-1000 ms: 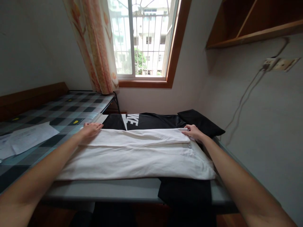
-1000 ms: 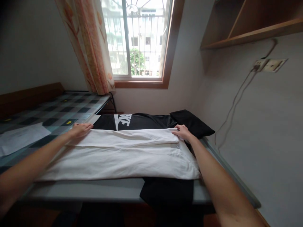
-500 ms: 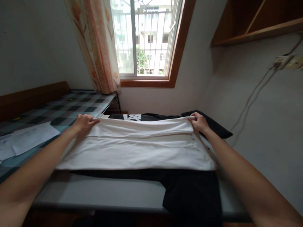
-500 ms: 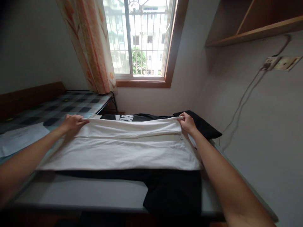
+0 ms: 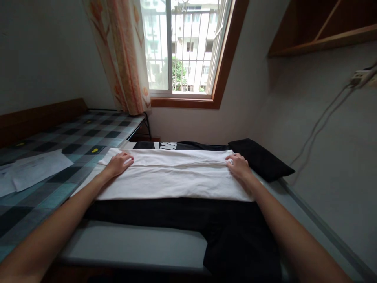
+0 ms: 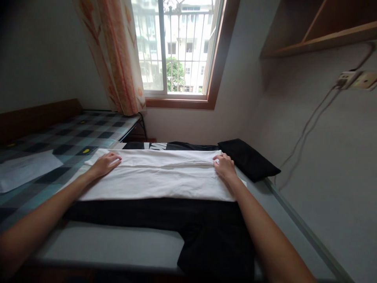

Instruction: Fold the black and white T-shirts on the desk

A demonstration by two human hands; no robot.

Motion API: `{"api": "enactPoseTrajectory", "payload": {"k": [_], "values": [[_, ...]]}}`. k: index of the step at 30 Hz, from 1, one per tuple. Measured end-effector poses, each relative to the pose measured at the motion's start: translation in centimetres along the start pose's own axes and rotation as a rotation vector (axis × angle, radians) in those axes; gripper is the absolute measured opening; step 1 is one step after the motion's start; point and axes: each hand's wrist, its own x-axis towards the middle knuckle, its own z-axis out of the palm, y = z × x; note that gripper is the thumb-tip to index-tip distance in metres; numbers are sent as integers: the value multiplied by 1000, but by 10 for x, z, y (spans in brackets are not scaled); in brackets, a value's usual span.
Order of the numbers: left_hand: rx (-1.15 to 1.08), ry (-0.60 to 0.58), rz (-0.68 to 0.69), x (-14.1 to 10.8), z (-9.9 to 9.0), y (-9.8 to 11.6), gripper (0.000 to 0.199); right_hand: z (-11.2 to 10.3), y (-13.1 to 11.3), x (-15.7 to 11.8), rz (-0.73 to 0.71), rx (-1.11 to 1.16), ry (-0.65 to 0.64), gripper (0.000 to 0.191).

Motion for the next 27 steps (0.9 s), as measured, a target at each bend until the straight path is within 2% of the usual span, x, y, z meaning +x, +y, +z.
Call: {"api": "enactPoseTrajectory", "payload": {"k": [5,9,12,15,18,27], "values": [[-234,90,127,-21,0,-1,45,-1,11,-22,-6,-56,40,36],[-274,104,151,-29,-6,-7,39,1,18,-29,-58,-136,105,32],[-161,77,112,-36,-17,-6,35,0,19,-28,-119,-205,133,29],[54,76,-7,-43,-28,1,32,-1,16,-27,-165,-254,135,27],[208,25,-90,-47,-35,8,33,-1,14,-26,-163,-270,141,27],[306,-19,-218,-48,-35,14,35,1,13,-27,-80,-200,210,32]]}}
